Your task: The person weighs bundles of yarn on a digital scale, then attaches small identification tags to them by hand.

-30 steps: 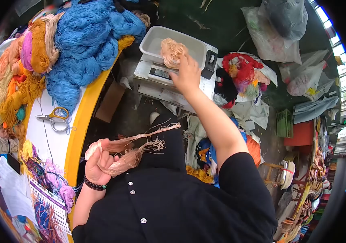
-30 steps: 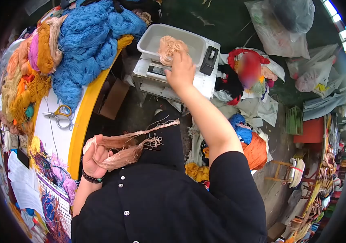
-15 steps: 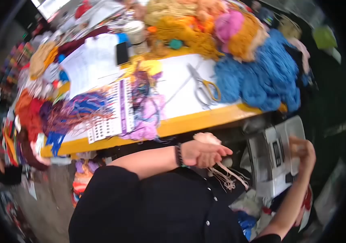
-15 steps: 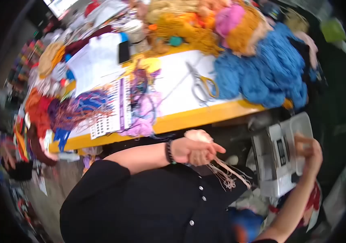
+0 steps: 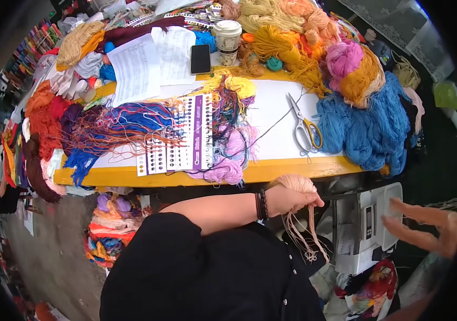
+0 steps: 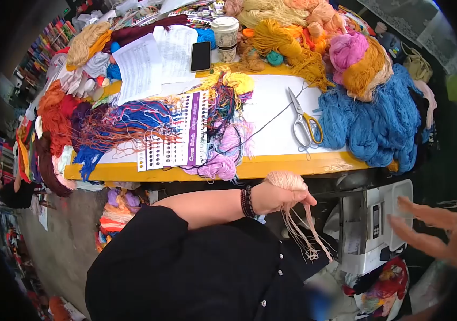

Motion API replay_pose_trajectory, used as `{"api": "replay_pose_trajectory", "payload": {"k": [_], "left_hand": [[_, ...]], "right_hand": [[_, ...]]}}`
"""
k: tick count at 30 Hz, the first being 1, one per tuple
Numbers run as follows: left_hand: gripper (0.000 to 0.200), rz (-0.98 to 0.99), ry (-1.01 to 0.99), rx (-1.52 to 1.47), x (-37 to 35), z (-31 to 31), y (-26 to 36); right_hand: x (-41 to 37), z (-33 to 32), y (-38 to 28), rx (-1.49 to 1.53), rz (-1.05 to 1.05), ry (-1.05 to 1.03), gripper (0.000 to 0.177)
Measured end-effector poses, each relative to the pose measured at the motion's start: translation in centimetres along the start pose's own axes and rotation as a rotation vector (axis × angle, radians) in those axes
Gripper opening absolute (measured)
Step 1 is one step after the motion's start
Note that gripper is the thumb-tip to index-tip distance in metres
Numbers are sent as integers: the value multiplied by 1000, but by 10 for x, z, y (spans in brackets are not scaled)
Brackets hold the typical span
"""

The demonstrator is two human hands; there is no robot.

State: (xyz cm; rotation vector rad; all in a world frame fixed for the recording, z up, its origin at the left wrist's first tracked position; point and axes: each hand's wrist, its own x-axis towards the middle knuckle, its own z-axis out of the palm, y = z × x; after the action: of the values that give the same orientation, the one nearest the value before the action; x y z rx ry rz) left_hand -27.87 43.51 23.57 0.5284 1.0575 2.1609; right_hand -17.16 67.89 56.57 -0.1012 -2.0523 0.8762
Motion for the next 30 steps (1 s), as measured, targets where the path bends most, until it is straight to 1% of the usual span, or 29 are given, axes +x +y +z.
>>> {"api": "replay_pose_trajectory", "payload": {"k": [1,2,3,5,6,7,8,9,10,11,12,13,14,15,16,17,18,19,20,23,27,29,30], "left_hand": [[18,-55,47,-58,-1,1,7],[20,-120,52,-206,0,2,5],[20,-119,43,-210,-2,-1,6],[35,-392,-101,-555,-8,-8,13],[49,-415,-158,-571,-6,-10,13],[39,-448,-137,-563,-6,-10,11],[30,-502,-139,-557,-5,-8,8],[18,-379,-226,-517,-3,4,13],[27,-363,-273,-291,5,-1,4],[25,-426,-285,-169,5,10,12],[26,-546,-173,-169,5,23,9],[27,-500,-261,-125,5,27,11],[26,-497,-213,-86,5,31,11],[25,-309,-257,-204,8,46,14],[20,-288,-128,-41,7,36,-4],[15,-205,-6,155,4,40,-5],[12,-192,-107,-118,9,34,-12],[14,-260,-39,-225,8,39,-9],[17,-339,1,-330,6,48,-3],[20,-315,-40,-320,8,50,-1],[22,-322,-3,-327,7,41,-14],[25,-295,-72,-340,9,46,-10],[25,-296,-69,-337,8,46,-11]], "right_hand": [[-17,22,-8,44,81,-54,20],[-33,41,-10,89,162,-106,21],[-47,56,-7,132,245,-157,23],[-72,80,9,220,416,-255,27],[-84,87,19,258,507,-295,29],[-95,36,75,283,604,-316,32],[-109,57,75,414,845,-427,30],[-130,63,122,352,819,-489,27],[-150,76,130,572,903,-584,26],[-165,93,121,698,988,-551,27],[-176,110,109,837,1057,-517,28],[-182,116,100,842,1002,-530,27],[-188,126,92,863,986,-474,25],[-199,130,105,755,965,-492,22],[-206,133,100,703,987,-479,22],[-207,133,92,690,1017,-450,22],[-209,131,88,738,1075,-441,20],[-215,134,96,764,1030,-470,18],[-221,133,97,728,1022,-441,16],[-223,131,97,768,1033,-459,13],[-224,128,100,767,1006,-466,14],[-223,126,100,870,1069,-410,15],[-224,126,100,873,1070,-410,15]]}}
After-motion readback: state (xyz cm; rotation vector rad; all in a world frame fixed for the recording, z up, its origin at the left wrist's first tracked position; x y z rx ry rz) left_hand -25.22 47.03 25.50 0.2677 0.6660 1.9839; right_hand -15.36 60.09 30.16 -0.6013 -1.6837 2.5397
